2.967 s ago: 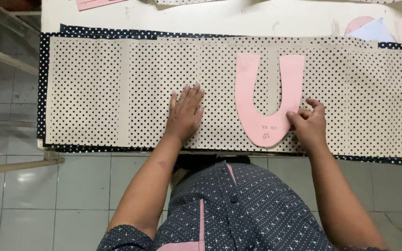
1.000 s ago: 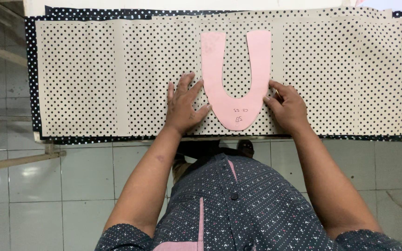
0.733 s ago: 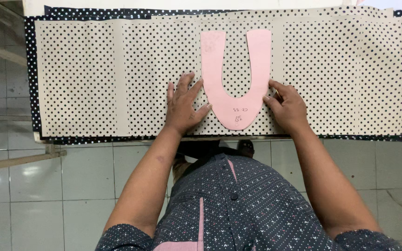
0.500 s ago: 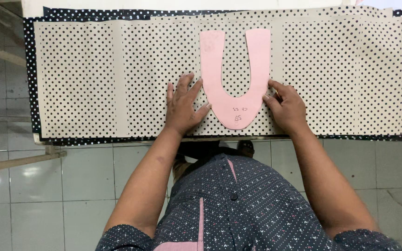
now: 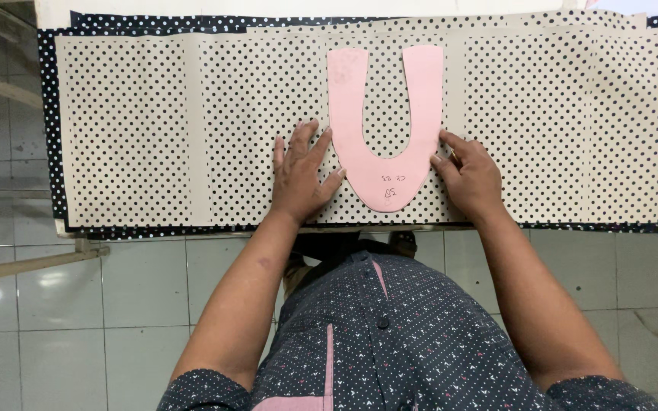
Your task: The person places a pink U-shaped paper pattern onto a polka-dotted fabric laid on a table. They adjust the pattern's position multiple times, flip it over, and reposition it again to align it with the fabric pattern.
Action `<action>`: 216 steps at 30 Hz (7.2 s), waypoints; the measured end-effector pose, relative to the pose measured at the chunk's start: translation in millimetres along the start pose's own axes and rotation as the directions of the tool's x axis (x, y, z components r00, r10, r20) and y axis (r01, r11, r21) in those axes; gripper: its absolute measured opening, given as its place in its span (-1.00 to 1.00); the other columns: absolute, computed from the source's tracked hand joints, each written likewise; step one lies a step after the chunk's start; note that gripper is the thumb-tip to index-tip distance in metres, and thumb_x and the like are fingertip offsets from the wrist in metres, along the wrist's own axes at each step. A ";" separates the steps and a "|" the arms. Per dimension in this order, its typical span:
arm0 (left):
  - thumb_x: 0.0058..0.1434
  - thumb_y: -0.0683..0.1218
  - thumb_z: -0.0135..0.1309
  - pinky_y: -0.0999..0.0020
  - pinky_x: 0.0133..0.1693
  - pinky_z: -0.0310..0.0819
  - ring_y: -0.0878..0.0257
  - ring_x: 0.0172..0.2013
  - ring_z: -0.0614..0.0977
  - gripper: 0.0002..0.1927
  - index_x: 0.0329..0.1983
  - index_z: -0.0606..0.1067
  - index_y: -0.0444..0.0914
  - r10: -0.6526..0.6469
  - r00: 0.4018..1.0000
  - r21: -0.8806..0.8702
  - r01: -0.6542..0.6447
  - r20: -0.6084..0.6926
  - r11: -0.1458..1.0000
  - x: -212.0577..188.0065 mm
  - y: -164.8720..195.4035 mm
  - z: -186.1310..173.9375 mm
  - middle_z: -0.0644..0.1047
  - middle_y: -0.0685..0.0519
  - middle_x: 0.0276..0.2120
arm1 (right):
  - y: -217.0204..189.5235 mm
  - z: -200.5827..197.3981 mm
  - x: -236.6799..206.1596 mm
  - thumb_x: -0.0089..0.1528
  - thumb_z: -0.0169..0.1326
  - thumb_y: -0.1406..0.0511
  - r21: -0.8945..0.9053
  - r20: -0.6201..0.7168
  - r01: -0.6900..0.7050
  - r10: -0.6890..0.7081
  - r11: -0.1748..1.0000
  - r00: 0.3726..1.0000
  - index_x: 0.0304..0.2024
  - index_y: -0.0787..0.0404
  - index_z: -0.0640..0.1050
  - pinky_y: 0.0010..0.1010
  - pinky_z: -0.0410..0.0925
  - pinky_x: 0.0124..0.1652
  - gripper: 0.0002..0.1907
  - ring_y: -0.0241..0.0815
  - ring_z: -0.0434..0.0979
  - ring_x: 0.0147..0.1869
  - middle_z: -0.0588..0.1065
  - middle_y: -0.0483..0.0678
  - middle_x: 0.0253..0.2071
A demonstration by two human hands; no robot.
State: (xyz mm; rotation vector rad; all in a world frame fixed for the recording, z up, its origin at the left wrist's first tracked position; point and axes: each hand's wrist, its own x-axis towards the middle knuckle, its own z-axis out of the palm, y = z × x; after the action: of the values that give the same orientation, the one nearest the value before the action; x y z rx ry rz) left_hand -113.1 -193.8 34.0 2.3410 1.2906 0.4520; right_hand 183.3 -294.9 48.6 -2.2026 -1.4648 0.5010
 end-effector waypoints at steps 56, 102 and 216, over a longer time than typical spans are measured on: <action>0.12 0.19 0.24 -0.18 0.44 -0.30 0.00 0.48 0.13 -0.26 0.35 0.42 -0.14 0.008 1.000 -0.060 -0.010 -0.027 0.998 -1.2 -6.8 0.4 0.22 -0.07 0.44 | -0.8 -3.2 -0.5 0.26 0.24 0.16 0.033 0.036 0.023 -0.024 0.999 0.999 0.28 0.02 0.54 -0.28 0.37 -0.17 -0.48 -0.14 0.46 -0.25 0.43 -0.03 -0.27; 0.09 0.39 0.22 -0.19 0.42 -0.30 0.01 0.47 0.10 -0.16 0.38 0.40 -0.04 -0.022 0.999 0.077 0.020 0.026 0.997 4.1 3.7 -3.3 0.19 -0.08 0.43 | 8.6 -6.9 3.7 0.21 0.29 0.16 0.084 0.003 0.125 -0.126 0.989 0.992 0.16 0.08 0.61 -0.33 0.41 -0.21 -0.53 -0.18 0.53 -0.25 0.47 -0.06 -0.26; 0.12 0.45 0.16 -0.16 0.44 -0.33 0.03 0.48 0.07 -0.15 0.39 0.38 -0.03 -0.018 1.000 0.114 0.016 0.016 0.993 2.7 7.3 0.2 0.16 -0.06 0.44 | 3.4 -10.4 5.8 0.20 0.29 0.13 0.064 0.072 0.054 -0.058 0.996 0.996 0.18 0.14 0.57 -0.32 0.44 -0.15 -0.48 -0.16 0.56 -0.20 0.51 -0.01 -0.16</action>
State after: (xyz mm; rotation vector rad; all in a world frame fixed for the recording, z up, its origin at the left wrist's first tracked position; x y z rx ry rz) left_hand -106.4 -195.1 37.8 2.4197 1.3604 0.3602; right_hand 193.6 -292.3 55.1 -2.1093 -1.5232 0.6061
